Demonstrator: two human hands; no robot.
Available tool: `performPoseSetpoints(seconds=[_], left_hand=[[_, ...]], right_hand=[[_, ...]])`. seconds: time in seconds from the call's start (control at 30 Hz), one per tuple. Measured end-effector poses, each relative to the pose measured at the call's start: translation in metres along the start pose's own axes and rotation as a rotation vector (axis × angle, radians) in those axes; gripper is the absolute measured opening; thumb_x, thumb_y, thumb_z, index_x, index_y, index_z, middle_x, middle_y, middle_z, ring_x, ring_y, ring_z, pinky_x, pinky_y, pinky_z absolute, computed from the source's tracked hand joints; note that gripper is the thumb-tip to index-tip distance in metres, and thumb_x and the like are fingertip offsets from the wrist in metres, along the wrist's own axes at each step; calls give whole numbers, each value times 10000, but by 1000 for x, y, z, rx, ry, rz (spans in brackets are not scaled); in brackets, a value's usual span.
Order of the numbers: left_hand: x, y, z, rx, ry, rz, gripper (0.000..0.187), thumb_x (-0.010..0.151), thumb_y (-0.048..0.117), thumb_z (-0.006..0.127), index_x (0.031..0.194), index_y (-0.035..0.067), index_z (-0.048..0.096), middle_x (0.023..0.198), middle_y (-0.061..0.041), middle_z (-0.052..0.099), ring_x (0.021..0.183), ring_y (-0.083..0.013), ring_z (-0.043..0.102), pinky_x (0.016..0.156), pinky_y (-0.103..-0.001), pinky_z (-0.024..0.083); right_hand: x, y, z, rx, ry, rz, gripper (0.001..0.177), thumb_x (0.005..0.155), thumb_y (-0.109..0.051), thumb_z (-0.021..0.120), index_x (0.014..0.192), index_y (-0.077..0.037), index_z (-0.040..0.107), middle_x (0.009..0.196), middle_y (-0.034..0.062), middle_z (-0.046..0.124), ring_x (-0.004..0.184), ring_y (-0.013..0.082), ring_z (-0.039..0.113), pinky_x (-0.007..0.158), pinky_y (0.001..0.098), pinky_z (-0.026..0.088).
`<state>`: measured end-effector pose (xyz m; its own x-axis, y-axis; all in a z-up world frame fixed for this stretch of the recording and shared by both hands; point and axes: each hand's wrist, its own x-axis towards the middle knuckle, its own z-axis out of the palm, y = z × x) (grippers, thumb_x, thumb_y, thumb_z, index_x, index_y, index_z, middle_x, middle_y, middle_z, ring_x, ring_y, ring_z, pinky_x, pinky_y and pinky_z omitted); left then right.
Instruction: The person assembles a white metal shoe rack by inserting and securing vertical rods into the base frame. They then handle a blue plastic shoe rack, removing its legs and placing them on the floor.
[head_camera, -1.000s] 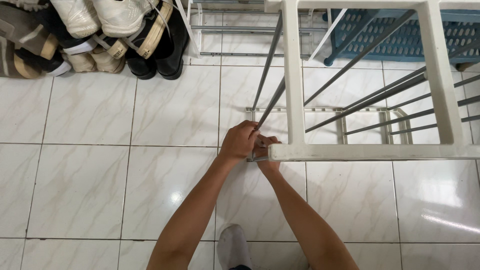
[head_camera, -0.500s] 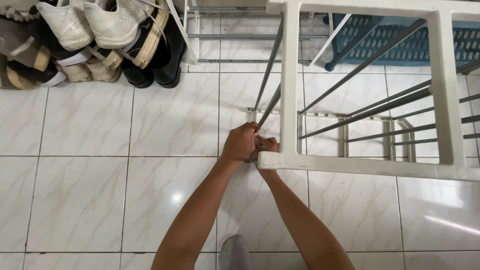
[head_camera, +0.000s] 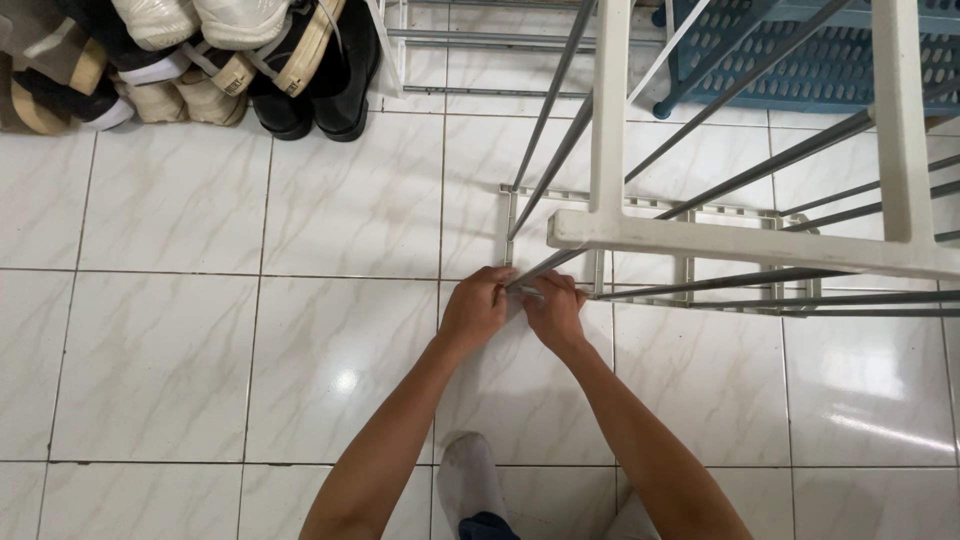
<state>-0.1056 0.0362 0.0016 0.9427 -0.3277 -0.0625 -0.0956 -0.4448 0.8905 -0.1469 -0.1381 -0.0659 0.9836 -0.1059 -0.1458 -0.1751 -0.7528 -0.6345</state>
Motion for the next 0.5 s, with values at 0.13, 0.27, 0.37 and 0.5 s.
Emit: performPoseSetpoints(seconds=[0.13, 0.27, 0.37, 0.5], left_hand=[[0, -4, 12, 184, 69, 215, 251, 895, 185, 702, 1086, 23, 709, 984, -137, 725, 857, -350, 698, 736, -440, 560], [10, -10, 18, 290, 34, 159, 229, 940, 224, 688, 1036, 17, 706, 911, -132, 705, 769, -341, 697, 687, -425, 570], [22, -15, 17, 273, 44, 179, 231, 937, 217, 688, 1033, 7, 702, 892, -137, 706, 751, -346, 695, 663, -424, 567], [40, -18, 18, 253, 94, 212, 230, 923, 191, 699, 1041, -6, 697, 889, -146, 712, 748, -355, 691, 646, -426, 566]], right_hand=[[-6, -7, 4, -7, 63, -20, 287, 749, -102, 788, 1023, -190, 785, 1150, -36, 665, 1146, 247, 529, 928, 465, 296], [2, -2, 12, -28, 89, 8, 242, 773, -105, 776, 998, -193, 795, 1107, -44, 659, 1097, 222, 540, 885, 474, 283], [15, 3, 17, -18, 95, 14, 212, 781, -121, 782, 978, -198, 804, 1047, -51, 654, 1069, 206, 541, 869, 471, 273], [34, 7, 23, -75, 97, 60, 126, 802, -131, 784, 906, -197, 811, 981, -46, 640, 1051, 189, 547, 859, 462, 272]])
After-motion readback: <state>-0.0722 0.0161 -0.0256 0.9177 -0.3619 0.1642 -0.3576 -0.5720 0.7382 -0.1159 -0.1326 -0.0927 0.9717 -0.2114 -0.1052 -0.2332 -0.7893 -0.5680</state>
